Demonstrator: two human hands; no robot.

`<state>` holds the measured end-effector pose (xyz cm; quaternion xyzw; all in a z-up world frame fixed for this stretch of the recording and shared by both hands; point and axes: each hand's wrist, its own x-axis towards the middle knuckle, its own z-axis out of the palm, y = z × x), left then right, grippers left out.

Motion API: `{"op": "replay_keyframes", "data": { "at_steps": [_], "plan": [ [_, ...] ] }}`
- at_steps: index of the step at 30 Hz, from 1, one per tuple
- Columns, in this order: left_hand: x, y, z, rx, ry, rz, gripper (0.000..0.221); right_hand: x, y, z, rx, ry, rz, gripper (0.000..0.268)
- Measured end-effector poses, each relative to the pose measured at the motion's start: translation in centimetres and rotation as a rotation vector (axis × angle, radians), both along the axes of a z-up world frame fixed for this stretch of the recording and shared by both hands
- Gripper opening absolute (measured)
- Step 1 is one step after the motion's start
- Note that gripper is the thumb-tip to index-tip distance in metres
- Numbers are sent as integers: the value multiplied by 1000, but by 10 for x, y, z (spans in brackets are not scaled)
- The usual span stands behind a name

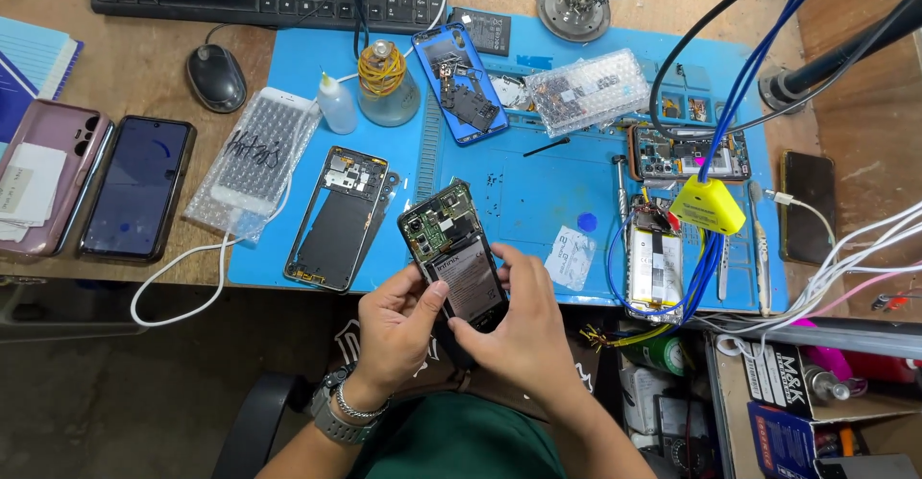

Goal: Installing a motherboard and battery into a mobile phone chassis at a repair station.

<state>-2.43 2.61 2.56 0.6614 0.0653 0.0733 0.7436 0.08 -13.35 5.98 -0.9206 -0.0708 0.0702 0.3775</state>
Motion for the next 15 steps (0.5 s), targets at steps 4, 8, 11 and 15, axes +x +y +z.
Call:
{"op": "replay_keyframes", "data": {
  "at_steps": [4, 8, 11, 15],
  "plan": [
    [1, 4, 0, -9, -14, -20, 14, 3, 0, 15, 44, 161, -72, 89],
    [2, 2, 1, -130, -20, -3, 12, 7, -9, 7, 358, 189, -104, 27],
    [1, 2, -3, -199, -47, 61, 17, 9, -35, -24, 645, 69, -55, 13],
    [-1, 7, -10, -213, -62, 75, 16, 17, -43, -14, 1390, 158, 4, 30]
  ]
}}
